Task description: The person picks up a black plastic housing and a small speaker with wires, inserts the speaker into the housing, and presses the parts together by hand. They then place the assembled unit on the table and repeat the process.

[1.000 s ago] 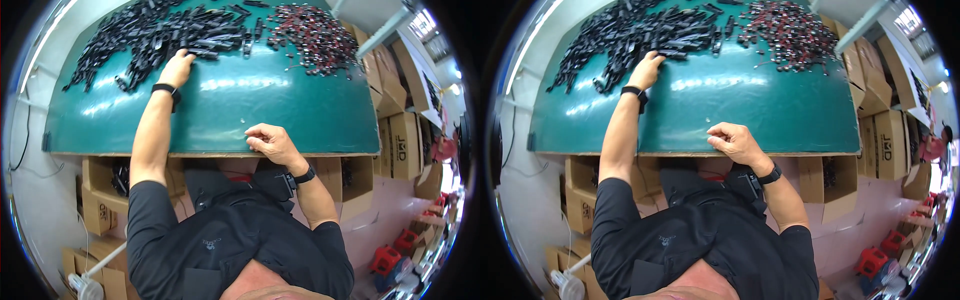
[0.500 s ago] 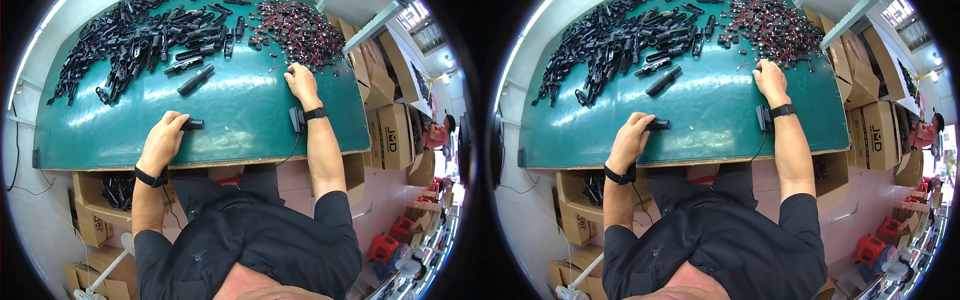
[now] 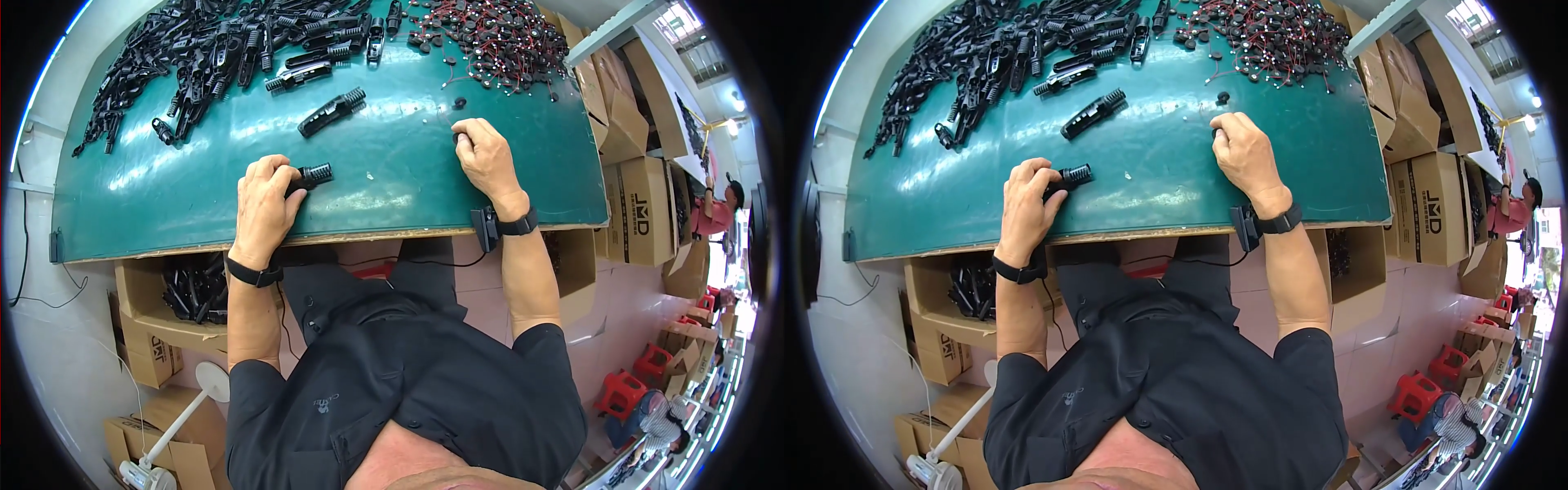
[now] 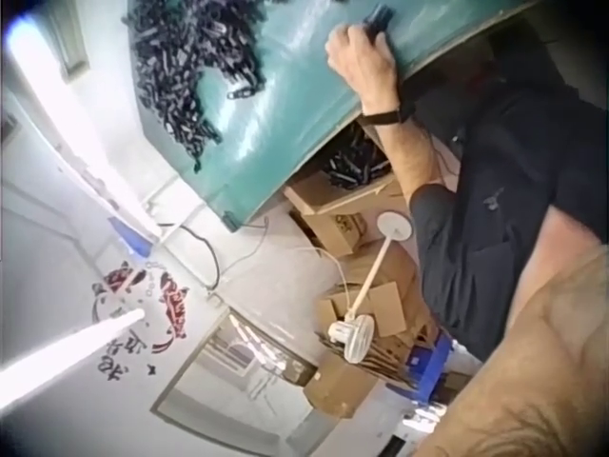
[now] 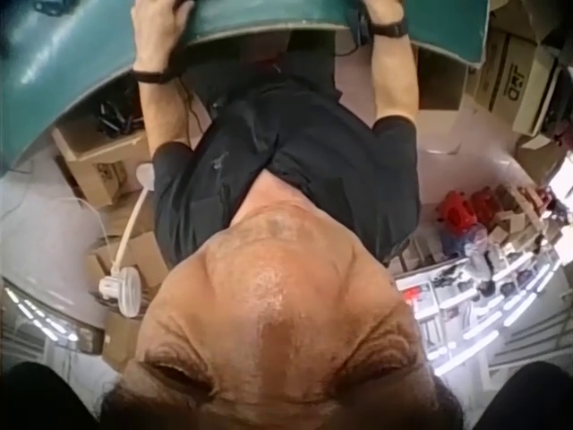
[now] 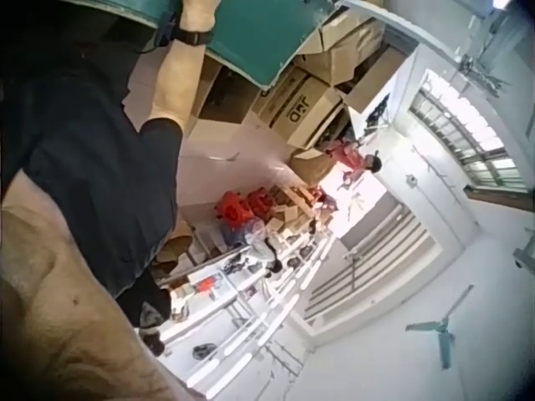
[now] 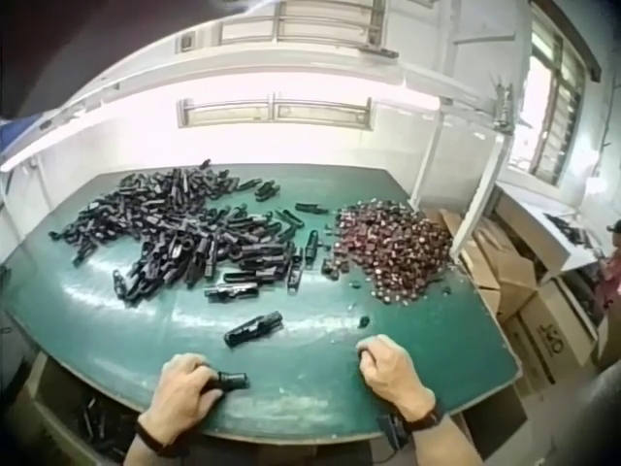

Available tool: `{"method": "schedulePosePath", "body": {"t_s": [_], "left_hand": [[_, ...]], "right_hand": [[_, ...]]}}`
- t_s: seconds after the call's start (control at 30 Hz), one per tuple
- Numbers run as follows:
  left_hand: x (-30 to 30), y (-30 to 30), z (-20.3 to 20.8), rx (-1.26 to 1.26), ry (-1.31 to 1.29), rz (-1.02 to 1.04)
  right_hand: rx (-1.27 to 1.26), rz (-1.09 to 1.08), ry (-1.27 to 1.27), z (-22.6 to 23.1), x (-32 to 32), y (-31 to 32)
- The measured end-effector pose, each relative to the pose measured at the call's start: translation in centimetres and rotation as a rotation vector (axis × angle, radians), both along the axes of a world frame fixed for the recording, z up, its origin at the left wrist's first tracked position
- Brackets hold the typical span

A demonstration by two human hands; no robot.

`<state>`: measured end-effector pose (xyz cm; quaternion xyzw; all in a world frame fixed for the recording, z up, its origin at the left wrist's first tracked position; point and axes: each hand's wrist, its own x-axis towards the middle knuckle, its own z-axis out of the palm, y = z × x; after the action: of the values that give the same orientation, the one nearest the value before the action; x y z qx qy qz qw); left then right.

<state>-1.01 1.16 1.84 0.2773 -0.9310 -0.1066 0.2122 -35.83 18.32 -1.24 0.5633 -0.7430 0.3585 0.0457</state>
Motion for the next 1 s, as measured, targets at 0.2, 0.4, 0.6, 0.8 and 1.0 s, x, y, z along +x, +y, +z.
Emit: {"method": "schedulePosePath", "body": {"t_s": [0.2, 0.4, 0.6, 0.8, 1.0], "left_hand": [[0.7, 0.6, -0.7, 0.048, 0.042, 0.008], [0.6, 0.9, -0.4, 0.114, -0.004, 0.031], [1.1, 0.8, -0.8, 0.084, 0.034, 0.031], [1.7, 0.3, -1.3, 0.091, 0.05, 0.038], [1.8, 0.9, -1.9, 0.147, 0.108, 0.012]], "right_hand": [[0.054, 0.064, -0.76, 0.8, 2.0, 1.5], [0.113, 0.013, -0.388, -0.7, 2.3, 1.7], [0.071, -0.047, -0.162, -0.2, 3.1, 2.1], [0.07, 0.005, -0.062, -0.9, 2.8, 1.4], [0.127, 0.161, -0.589, 1.0, 5.5, 2.1]]}}
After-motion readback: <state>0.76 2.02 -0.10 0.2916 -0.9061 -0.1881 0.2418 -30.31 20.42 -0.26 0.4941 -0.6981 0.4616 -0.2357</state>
